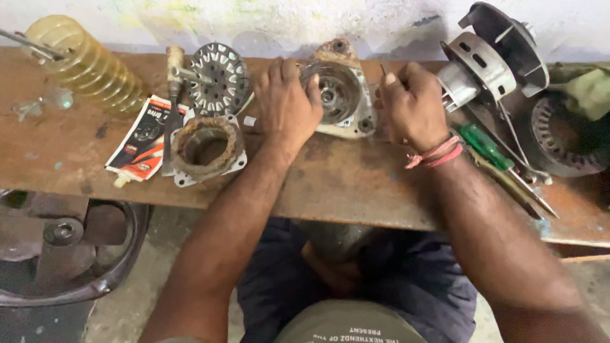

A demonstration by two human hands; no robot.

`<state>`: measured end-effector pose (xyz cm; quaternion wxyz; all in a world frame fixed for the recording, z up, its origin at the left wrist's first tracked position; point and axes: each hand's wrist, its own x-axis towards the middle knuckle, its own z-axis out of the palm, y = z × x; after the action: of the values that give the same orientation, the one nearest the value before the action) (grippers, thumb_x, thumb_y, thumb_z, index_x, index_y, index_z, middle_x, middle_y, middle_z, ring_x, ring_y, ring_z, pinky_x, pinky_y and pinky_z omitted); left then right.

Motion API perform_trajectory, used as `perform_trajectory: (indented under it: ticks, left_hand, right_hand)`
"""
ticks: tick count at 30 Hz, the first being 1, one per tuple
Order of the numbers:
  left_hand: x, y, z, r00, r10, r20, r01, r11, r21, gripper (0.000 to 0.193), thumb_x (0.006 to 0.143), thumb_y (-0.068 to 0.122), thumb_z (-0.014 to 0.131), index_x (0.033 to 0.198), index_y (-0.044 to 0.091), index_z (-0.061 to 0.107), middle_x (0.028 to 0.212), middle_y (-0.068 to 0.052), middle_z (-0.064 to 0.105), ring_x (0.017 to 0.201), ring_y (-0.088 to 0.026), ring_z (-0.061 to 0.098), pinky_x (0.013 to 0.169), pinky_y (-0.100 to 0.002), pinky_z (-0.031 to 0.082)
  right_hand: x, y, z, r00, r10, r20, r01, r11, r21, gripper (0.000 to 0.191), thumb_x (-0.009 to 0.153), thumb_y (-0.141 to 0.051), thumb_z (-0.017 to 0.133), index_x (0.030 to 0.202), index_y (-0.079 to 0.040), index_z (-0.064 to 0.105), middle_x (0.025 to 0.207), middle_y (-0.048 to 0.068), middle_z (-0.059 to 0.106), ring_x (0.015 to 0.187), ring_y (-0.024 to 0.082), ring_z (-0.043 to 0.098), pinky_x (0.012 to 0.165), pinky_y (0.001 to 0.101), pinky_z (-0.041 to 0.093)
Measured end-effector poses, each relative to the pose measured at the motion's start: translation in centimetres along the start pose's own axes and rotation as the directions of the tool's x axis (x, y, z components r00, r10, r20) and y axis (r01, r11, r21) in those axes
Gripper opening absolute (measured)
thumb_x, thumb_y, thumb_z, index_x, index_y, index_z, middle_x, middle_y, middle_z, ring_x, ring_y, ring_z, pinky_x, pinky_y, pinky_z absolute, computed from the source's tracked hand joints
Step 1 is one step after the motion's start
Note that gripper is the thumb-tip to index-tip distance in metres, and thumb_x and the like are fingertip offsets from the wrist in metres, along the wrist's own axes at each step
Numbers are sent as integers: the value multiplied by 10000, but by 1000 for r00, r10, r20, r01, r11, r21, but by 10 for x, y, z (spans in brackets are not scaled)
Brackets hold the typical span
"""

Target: The person uses a screwdriver and a metal file to scrape and clean the interior surfaces of a disassembled motor housing. They repeatedly scrape the inner walls and edges of the casing while holding it steady on the workbench.

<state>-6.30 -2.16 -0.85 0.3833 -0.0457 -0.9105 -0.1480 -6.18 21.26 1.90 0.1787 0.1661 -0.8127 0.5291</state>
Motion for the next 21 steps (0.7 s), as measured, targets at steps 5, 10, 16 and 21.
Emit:
perform_trajectory:
  ticks: [5, 10, 16, 21]
  left_hand:
    - [3, 5, -5, 930, -245, 275, 234, 969, 74, 598, 898, 338, 710, 1335, -32, 536, 1176, -274, 630, 1068, -417, 610, 859, -579, 474]
    - [6, 8, -10, 970, -208, 127, 222, 970, -100, 400, 902, 205, 740, 1214, -13, 621, 1139, -229, 676, 1078, -384, 650, 888, -487, 536]
    - [10, 17, -49, 968, -131, -214, 41, 924, -381, 285, 945, 49, 717, 1219, -13, 668, 1108, -203, 707, 1030, -382, 701, 905, -459, 565]
    - [10, 28, -88, 934, -86, -346, -53, 927, -372, 292, 984, 0, 691, 1270, -25, 636, 1131, -200, 680, 1031, -370, 698, 904, -437, 577]
  right_hand:
    - [1, -13, -7, 926, 334, 175, -349, 935, 60, 276, 1028, -208, 536, 846, -8, 592, 659, 70, 657, 488, 152, 623, 406, 327, 466]
    - [3, -19, -7, 937, 306, 171, -325, 941, 94, 302, 1041, -194, 529, 849, 33, 582, 551, 77, 555, 349, 170, 483, 317, 339, 343]
    - [5, -35, -17, 984, 161, 69, -174, 844, 506, 333, 1101, -156, 506, 791, -42, 466, 582, 47, 502, 360, 131, 352, 319, 289, 263]
    - [-3, -50, -26, 991, 93, 91, -129, 801, 585, 298, 1097, -174, 448, 830, -45, 480, 568, 51, 494, 343, 130, 357, 309, 277, 293]
